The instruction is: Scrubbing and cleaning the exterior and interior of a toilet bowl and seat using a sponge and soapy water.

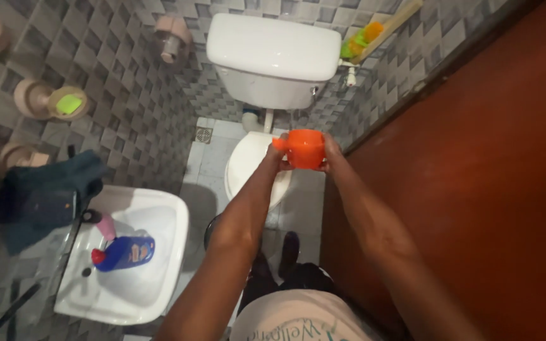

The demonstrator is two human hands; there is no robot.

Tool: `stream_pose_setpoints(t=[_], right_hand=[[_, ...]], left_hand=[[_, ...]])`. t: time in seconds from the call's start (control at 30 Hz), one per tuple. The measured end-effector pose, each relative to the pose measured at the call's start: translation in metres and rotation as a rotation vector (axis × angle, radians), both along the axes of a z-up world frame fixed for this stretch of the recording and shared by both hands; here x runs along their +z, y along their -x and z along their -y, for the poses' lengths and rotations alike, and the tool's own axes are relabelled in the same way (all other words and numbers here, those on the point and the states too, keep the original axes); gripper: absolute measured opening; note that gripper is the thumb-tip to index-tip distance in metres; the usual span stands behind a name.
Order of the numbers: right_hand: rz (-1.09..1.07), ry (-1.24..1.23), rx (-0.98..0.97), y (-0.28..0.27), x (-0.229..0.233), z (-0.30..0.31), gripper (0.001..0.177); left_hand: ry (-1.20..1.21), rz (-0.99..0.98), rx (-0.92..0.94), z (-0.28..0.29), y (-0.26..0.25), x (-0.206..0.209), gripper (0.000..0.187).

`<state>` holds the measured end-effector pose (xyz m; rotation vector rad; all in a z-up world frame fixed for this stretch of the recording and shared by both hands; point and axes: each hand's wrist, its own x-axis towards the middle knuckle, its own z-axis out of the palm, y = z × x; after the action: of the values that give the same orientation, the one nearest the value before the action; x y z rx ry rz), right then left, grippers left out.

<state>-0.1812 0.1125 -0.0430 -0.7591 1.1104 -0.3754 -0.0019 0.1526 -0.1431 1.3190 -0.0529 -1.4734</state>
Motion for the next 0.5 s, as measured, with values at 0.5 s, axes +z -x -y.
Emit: stream_pose_setpoints(t=[0.5], right_hand=[[-0.120,-0.010,0.181,-0.019,-0.014,-0.111,0.088]], left_hand=[[0.054,0.218,0.247,-0.155,0.005,0.006,0.035]])
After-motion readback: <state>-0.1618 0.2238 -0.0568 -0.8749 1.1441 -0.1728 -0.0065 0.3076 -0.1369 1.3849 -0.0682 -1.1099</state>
